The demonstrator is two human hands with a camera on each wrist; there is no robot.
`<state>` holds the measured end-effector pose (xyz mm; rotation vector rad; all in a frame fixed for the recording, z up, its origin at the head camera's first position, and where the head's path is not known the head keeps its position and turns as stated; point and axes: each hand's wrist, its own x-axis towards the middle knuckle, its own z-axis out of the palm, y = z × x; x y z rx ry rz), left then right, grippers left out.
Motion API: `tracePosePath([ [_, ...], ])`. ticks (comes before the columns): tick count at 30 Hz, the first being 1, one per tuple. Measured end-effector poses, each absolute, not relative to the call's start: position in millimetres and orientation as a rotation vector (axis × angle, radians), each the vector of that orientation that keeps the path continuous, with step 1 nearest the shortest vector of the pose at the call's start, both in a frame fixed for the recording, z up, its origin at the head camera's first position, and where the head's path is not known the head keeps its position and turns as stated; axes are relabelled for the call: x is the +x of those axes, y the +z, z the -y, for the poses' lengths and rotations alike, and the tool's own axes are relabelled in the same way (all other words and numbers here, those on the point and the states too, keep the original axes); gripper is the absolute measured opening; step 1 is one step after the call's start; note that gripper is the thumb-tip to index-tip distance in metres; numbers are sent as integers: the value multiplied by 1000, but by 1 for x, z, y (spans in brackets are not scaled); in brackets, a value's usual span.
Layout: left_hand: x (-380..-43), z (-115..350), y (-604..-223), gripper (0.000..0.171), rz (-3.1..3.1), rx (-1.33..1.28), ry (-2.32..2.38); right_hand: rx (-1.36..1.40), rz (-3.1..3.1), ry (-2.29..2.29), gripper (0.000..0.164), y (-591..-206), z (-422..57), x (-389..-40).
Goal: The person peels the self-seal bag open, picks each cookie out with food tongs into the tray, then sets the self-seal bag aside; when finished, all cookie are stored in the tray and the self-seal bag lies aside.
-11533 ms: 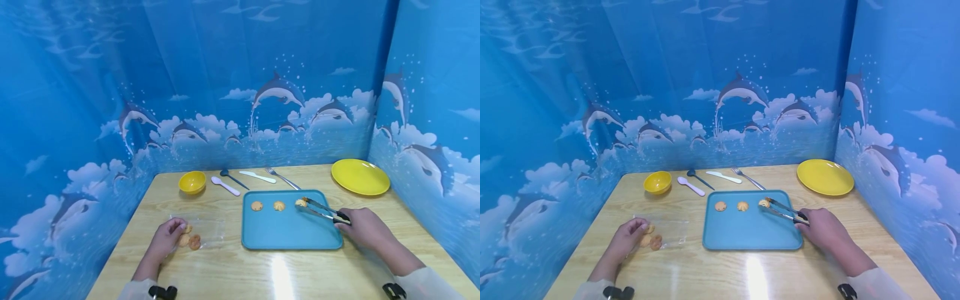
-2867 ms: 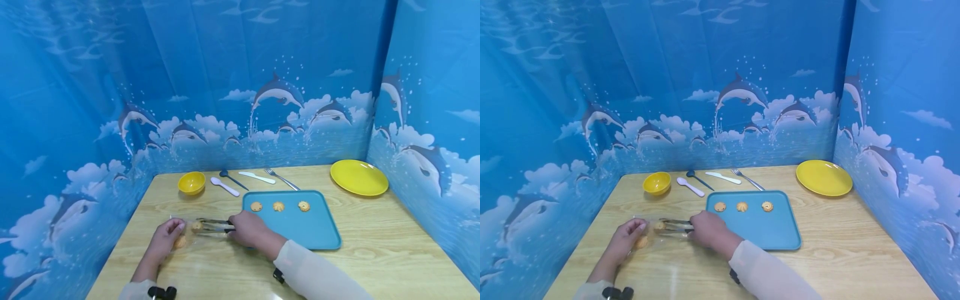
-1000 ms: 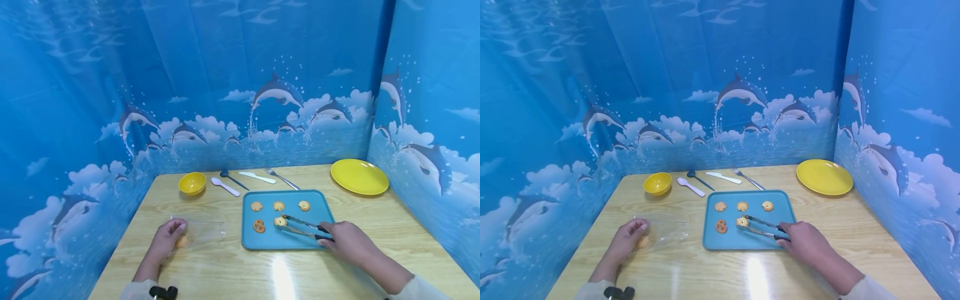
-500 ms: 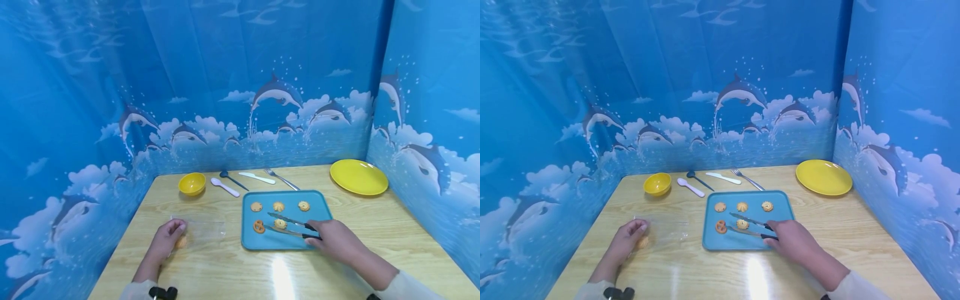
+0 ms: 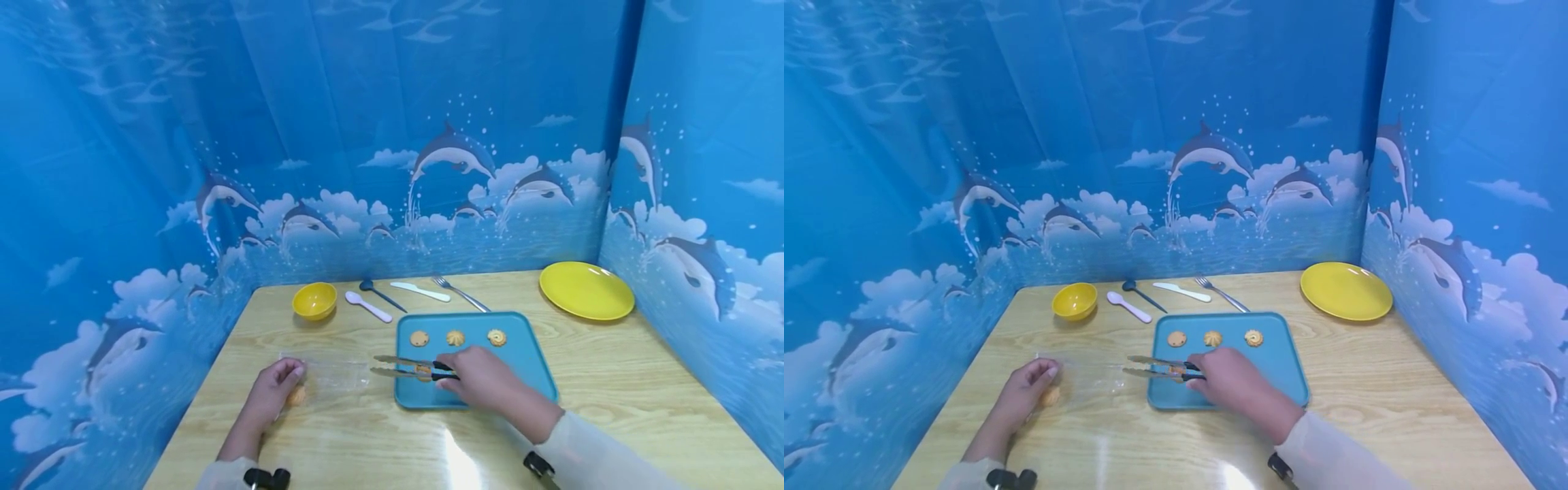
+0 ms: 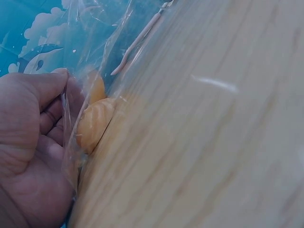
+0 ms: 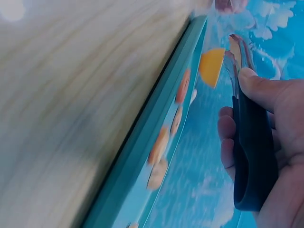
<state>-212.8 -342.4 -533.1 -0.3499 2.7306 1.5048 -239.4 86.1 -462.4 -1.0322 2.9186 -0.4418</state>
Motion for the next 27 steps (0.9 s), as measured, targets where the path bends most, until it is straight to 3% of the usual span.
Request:
tracePosePath([
  [7, -213, 343, -533, 37, -2731, -367, 1495, -1135, -2833, -382, 27, -467, -30, -249],
  [12, -212, 343, -533, 32, -2724, -371, 1505, -1174, -2810, -332, 32, -472, 3, -255],
  [18, -211, 341, -531, 24, -2718, -368, 1540, -1303, -2747, -347, 22, -470, 27, -258],
  [27, -213, 341, -531, 25, -2714, -371, 1530, -1308, -2718, -281, 28, -473, 49, -262],
])
